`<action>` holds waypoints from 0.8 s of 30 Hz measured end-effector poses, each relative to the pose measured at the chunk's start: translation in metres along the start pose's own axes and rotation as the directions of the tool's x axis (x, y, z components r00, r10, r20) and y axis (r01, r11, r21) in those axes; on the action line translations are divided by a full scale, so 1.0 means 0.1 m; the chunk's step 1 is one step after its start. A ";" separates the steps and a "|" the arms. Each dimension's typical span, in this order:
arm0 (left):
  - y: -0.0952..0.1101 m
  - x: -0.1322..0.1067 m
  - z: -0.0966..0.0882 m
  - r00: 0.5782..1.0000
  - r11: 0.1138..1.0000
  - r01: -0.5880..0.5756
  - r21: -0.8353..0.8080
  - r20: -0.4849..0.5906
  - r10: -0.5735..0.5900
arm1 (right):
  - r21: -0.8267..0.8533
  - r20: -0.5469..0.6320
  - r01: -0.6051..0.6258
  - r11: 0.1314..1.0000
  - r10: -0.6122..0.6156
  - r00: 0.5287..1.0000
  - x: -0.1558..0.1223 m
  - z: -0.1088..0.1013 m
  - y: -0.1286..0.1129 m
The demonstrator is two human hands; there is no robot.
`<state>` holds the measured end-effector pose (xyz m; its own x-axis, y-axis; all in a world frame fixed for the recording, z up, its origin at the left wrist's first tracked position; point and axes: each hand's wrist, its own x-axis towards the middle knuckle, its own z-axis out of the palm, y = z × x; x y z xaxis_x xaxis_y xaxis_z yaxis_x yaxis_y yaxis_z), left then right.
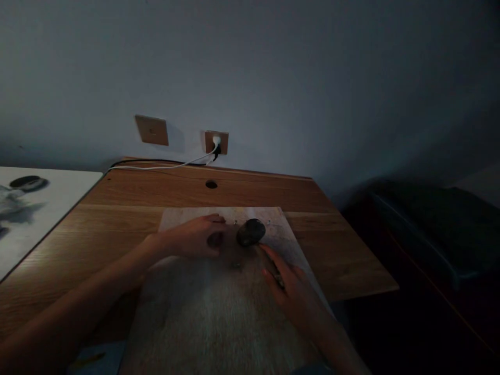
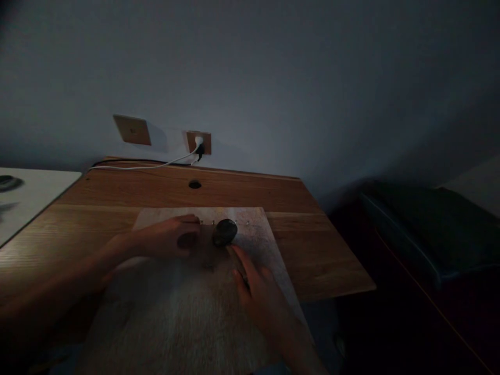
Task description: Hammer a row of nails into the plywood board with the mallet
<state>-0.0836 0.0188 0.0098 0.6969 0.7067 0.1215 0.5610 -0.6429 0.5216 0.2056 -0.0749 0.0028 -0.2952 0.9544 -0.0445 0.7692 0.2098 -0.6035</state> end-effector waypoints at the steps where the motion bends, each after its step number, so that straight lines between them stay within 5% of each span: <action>1: -0.06 -0.02 -0.07 0.999 0.999 0.032 -0.014 -0.021 -0.032 | -0.001 0.001 -0.001 1.000 0.001 1.000 0.00 0.00 0.00; 5: -0.35 -0.08 -0.25 0.982 0.988 0.133 -0.076 -0.126 -0.142 | 0.023 0.003 0.028 0.999 -0.028 1.000 0.00 -0.01 -0.01; 9: -0.51 -0.08 -0.23 0.969 0.976 0.188 -0.108 -0.145 -0.202 | 0.018 -0.012 0.027 0.999 -0.026 1.000 0.00 0.00 0.00; 24: -0.40 -0.07 0.00 0.936 0.963 0.212 -0.166 -0.249 -0.249 | -0.005 -0.030 0.025 1.000 -0.025 0.999 0.00 0.02 0.01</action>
<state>-0.1111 0.0393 -0.0121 0.4011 0.8951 0.1945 0.6135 -0.4202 0.6686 0.2054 -0.0756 0.0010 -0.2971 0.9548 -0.0059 0.7648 0.2343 -0.6002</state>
